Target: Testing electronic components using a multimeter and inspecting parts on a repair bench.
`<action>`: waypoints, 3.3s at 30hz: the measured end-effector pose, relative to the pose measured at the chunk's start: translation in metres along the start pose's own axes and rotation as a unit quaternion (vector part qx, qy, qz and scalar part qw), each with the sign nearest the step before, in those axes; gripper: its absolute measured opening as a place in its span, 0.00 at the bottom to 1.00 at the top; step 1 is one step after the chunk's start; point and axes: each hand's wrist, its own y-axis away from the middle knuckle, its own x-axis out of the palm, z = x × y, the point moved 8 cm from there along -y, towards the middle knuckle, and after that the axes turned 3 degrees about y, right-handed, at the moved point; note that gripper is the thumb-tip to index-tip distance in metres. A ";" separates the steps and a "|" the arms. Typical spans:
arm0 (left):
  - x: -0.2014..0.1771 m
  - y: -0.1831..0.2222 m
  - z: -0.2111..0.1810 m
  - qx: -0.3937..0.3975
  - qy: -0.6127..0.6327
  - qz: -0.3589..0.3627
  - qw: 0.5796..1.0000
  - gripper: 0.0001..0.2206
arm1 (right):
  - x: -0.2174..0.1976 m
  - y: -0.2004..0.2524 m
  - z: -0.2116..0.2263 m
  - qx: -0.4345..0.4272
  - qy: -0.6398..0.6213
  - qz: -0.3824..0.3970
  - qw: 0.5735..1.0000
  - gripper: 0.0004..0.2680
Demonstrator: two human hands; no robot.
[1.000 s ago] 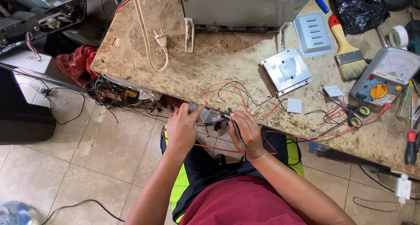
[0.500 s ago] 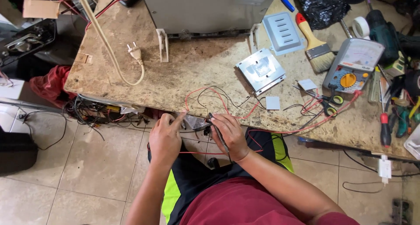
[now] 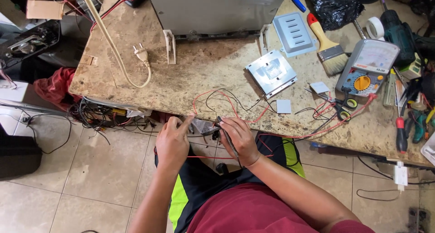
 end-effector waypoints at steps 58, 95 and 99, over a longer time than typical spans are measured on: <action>0.009 0.003 0.005 -0.002 -0.010 0.002 1.000 0.21 | -0.008 -0.004 -0.001 0.004 -0.012 -0.010 1.000 0.08; -0.036 0.014 -0.050 -0.082 0.160 -0.060 0.982 0.12 | -0.067 0.036 0.002 0.032 -0.106 0.043 0.993 0.09; -0.029 0.011 -0.112 -0.057 0.329 0.006 0.942 0.07 | -0.109 0.071 -0.024 0.088 -0.058 0.064 0.992 0.09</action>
